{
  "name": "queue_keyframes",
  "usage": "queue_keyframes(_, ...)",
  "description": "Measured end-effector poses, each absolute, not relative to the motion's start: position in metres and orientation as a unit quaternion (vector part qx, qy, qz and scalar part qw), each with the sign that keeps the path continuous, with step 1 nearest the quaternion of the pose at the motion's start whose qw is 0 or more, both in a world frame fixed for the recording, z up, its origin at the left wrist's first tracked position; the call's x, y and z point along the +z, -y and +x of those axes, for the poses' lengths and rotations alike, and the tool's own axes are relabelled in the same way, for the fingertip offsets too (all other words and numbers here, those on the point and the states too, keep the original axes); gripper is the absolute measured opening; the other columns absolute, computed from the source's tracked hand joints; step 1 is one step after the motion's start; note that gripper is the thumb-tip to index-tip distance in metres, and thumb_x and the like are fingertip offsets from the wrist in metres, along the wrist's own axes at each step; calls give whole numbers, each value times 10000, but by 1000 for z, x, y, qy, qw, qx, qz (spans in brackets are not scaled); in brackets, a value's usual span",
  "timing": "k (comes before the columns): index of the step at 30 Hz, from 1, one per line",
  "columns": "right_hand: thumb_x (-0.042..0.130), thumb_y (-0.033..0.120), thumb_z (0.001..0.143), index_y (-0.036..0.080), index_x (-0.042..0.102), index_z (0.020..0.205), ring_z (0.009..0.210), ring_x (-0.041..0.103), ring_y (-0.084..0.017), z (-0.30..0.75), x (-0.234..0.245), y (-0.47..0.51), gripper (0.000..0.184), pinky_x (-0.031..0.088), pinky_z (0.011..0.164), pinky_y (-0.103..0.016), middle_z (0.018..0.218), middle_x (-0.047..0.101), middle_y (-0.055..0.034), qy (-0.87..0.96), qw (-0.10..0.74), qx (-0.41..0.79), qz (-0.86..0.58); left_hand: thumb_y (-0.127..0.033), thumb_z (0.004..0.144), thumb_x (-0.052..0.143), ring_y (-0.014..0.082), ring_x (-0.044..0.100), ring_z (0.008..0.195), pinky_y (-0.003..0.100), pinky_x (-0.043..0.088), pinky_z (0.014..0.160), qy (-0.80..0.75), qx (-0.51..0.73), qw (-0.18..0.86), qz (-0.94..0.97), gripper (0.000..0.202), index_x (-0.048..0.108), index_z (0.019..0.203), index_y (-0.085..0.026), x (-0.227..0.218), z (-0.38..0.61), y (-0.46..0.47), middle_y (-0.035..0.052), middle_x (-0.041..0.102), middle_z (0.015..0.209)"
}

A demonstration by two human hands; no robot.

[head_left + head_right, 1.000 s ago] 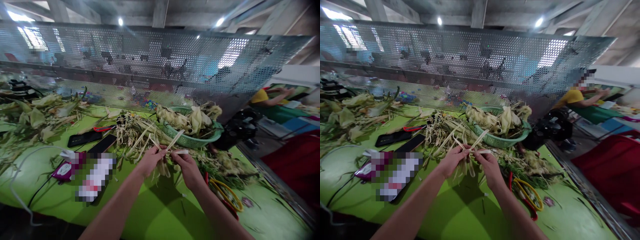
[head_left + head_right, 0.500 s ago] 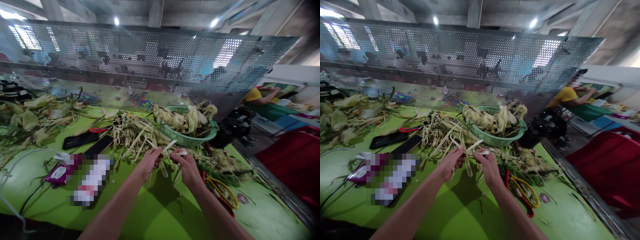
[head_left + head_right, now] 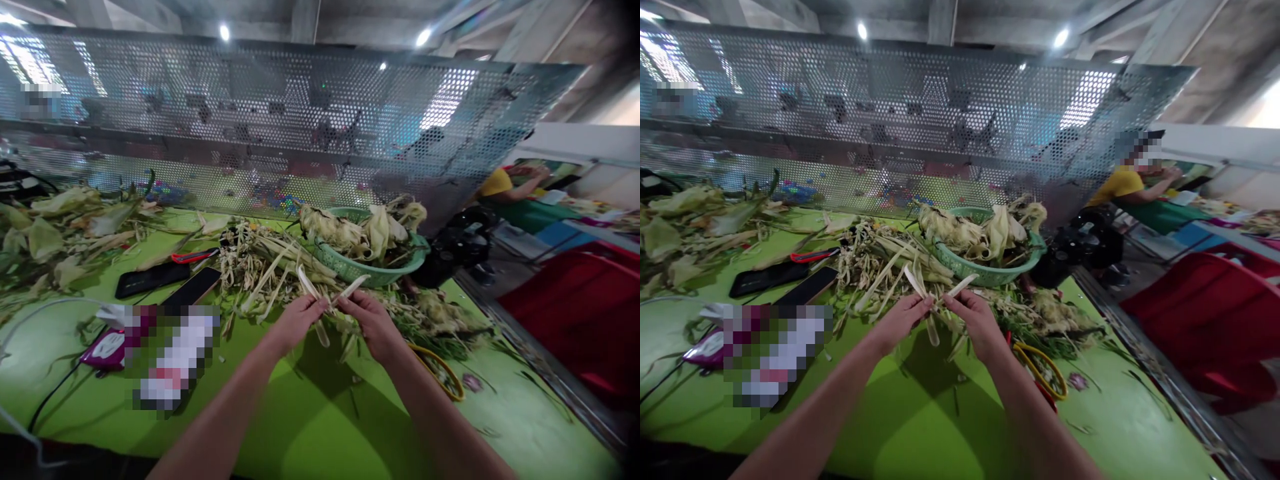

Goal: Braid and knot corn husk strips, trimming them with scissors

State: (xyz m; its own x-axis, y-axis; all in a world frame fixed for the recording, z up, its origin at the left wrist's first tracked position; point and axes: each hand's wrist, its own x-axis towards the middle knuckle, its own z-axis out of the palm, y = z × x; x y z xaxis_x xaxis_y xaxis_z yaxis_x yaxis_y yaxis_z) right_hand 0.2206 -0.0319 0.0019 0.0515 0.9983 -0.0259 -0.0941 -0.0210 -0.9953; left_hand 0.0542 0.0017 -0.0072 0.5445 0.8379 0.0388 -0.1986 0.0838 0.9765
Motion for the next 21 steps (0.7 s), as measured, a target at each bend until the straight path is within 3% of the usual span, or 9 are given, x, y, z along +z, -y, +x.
queue_keyframes(4, 750, 380, 668, 171, 666, 749, 661, 568, -159, 217, 0, 33, 240, 443, 671, -287, 705, 657, -6, 428, 570, 475, -515, -484, 804, 553, 177, 556, 836, 269, 424, 761, -291, 349, 655, 604, 373, 675, 973, -174, -6, 57, 2, 55, 653, 872)
queue_keyframes(9, 710, 377, 698, 180, 647, 757, 612, 545, -147, 216, 4, 34, 216, 435, 622, -274, 663, 638, 11, 427, 583, 458, -518, -473, 785, 563, 168, 560, 737, 274, 436, 709, -308, 313, 628, 643, 359, 688, 871, -148, -6, 58, 3, 44, 652, 777)
queue_keyframes(14, 658, 446, 750, 162, 560, 551, 480, 419, -99, 227, 5, 33, 361, 335, 492, -233, 501, 503, 28, 533, 502, 358, -579, -416, 813, 522, 175, 579, 807, 273, 442, 749, -338, 310, 573, 679, 316, 673, 930, -164, -7, 55, -2, 40, 673, 863)
queue_keyframes(16, 627, 447, 783, 162, 595, 612, 518, 455, -113, 228, 7, 35, 334, 352, 512, -234, 545, 530, 16, 572, 486, 317, -580, -397, 819, 502, 176, 577, 766, 270, 438, 707, -367, 290, 520, 715, 300, 671, 890, -160, -9, 55, -3, 43, 672, 832)
queue_keyframes(19, 633, 374, 796, 185, 666, 913, 685, 544, -156, 222, 12, 39, 224, 413, 606, -249, 766, 621, -27, 638, 470, 249, -556, -365, 815, 489, 165, 551, 660, 256, 409, 615, -384, 256, 459, 759, 268, 663, 825, -162, -14, 57, 0, 39, 657, 745)
queue_keyframes(21, 630, 324, 800, 201, 667, 902, 740, 559, -171, 216, 14, 41, 164, 427, 654, -263, 806, 622, -37, 678, 448, 213, -542, -339, 809, 492, 161, 531, 628, 247, 381, 585, -367, 257, 440, 778, 238, 661, 792, -172, -15, 60, 3, 35, 644, 712)
